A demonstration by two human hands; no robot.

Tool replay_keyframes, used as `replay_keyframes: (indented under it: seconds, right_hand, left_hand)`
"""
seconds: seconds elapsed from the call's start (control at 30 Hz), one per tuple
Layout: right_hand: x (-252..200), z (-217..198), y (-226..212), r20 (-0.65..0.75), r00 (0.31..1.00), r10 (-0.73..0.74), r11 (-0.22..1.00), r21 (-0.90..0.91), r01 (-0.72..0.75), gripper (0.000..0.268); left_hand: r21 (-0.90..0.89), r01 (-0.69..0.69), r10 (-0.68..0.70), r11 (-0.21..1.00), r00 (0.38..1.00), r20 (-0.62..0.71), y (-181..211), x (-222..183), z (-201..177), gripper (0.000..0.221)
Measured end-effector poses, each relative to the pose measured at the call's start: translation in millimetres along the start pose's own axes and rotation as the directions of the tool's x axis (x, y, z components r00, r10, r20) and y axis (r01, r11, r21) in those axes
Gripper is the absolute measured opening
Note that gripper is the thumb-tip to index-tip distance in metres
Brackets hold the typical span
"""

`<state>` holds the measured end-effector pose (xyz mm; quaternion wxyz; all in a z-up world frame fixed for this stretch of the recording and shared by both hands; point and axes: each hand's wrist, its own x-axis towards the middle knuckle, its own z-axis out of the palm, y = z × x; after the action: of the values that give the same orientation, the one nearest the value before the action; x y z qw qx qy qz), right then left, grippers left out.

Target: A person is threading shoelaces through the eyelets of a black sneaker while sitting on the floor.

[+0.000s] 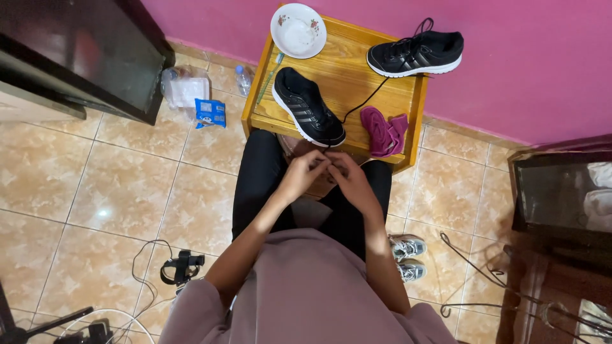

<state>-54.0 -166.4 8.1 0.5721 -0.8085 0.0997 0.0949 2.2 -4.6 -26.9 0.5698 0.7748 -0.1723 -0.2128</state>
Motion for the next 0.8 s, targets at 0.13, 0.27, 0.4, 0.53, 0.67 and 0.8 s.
replay_keyframes:
  seconds: [0.13,0.27,0.4,0.53,0.67,0.8]
  right_hand:
    - [18,5,-4,-0.099,0.994,-0.041,0.994,-0.103,0.031,0.024]
    - [45,6,11,-0.138,0.987,-0.077,0.981,-0.187,0.050,0.019]
    - [85,8,26,-0.217,0.971,-0.105,0.976,-0.209,0.059,0.017]
    - [93,8,-7,-0.251,0.955,-0.157,0.956,-0.282,0.083,0.018]
    - [98,17,-17,-0.278,0.927,-0.251,0.895,-0.431,0.113,0.013]
    - [102,24,-13,-0.318,0.889,-0.329,0.847,-0.516,0.129,0.011]
  left_hand:
    - [-0.069,0.036,-0.044,0.997,0.991,-0.125,-24,16,-5,0.024]
    - [-0.053,0.011,-0.021,0.999,0.983,-0.182,-28,24,-20,0.017]
    - [-0.049,-0.014,0.000,0.999,0.966,-0.259,-13,35,-40,0.016]
    - [-0.005,-0.038,0.035,0.999,0.950,-0.309,-27,55,-41,0.014]
    - [0.233,-0.160,0.229,0.959,0.924,-0.306,-17,64,-54,0.020]
    - [0.574,-0.401,0.515,0.714,0.856,-0.041,-36,103,-61,0.043]
